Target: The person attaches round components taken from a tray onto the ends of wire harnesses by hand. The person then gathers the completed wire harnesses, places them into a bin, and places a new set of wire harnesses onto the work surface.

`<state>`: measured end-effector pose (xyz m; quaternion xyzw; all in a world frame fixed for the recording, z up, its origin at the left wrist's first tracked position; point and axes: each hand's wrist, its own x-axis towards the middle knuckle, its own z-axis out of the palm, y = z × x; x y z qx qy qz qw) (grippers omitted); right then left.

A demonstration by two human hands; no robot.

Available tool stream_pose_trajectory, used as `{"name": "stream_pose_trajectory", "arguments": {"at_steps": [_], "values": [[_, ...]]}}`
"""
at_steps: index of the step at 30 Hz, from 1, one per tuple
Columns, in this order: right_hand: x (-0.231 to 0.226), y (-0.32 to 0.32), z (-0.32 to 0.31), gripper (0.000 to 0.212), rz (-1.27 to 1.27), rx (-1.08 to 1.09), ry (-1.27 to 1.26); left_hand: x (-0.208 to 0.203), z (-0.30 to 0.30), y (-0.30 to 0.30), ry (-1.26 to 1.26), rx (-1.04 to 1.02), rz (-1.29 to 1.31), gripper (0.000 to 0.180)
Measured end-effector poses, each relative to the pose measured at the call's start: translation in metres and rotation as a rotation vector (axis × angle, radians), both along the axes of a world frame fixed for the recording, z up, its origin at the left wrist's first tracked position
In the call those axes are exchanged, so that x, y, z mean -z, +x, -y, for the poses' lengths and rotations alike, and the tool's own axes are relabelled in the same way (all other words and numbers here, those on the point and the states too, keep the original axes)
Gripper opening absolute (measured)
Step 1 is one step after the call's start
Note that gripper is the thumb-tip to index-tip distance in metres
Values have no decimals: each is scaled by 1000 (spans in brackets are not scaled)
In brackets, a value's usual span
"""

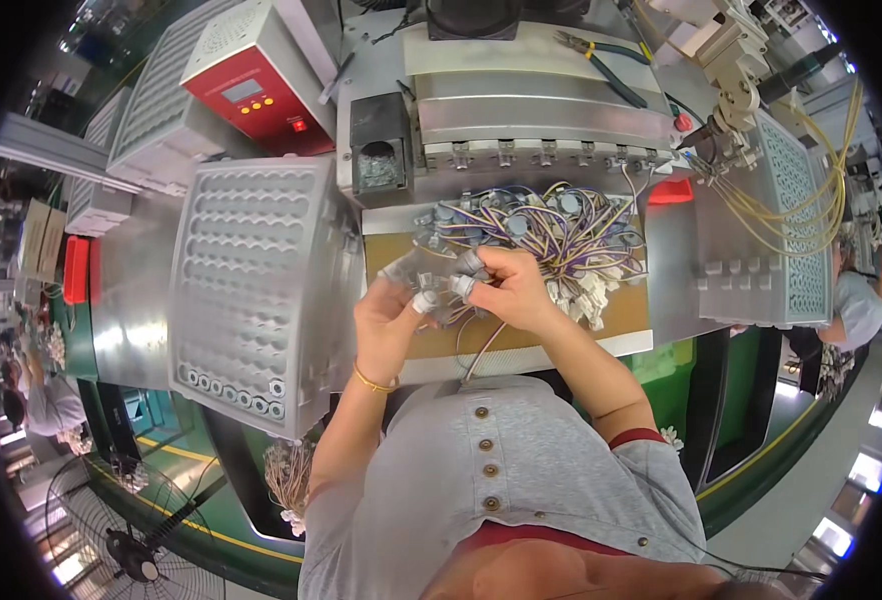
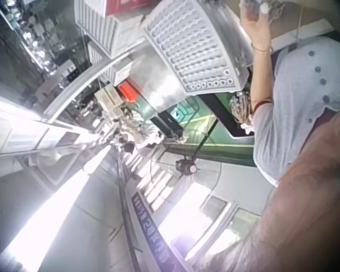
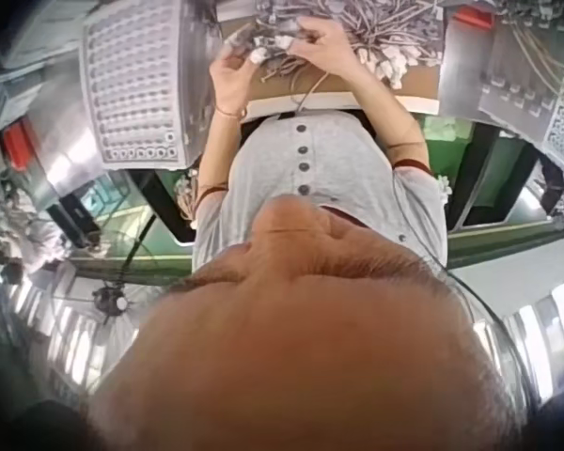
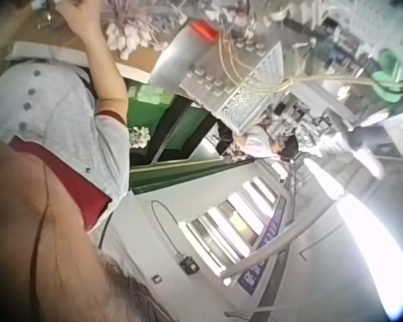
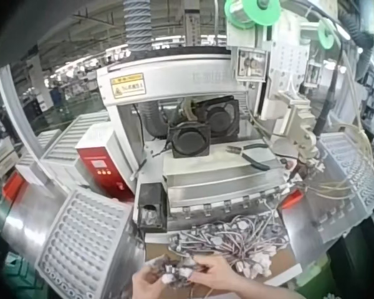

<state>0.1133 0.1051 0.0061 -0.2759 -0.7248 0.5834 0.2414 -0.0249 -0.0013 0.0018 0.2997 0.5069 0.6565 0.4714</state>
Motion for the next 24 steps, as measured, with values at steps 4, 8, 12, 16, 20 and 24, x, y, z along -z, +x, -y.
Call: {"name": "stream_pose_trajectory", "arguments": {"at_steps": [4, 8, 12, 16, 20, 24], "values": [[2, 1, 0, 8, -72, 19, -81, 1, 0, 1, 31, 35, 46, 31], [2, 1, 0, 7, -29, 6, -70, 2, 4, 2, 15, 56, 33, 39], [-3, 3, -1, 17, -128, 60, 223, 1, 1, 7, 102, 21, -290, 39], [-11, 6, -1, 17, -127, 64, 304, -5, 0, 14, 109, 6, -252, 36], [-16, 10, -3, 17, -105, 12, 401, -6, -1, 16, 139, -10, -257, 34], [-11, 8, -4, 16, -28, -117, 219, 2, -6, 14, 76, -14, -370, 28]]}}
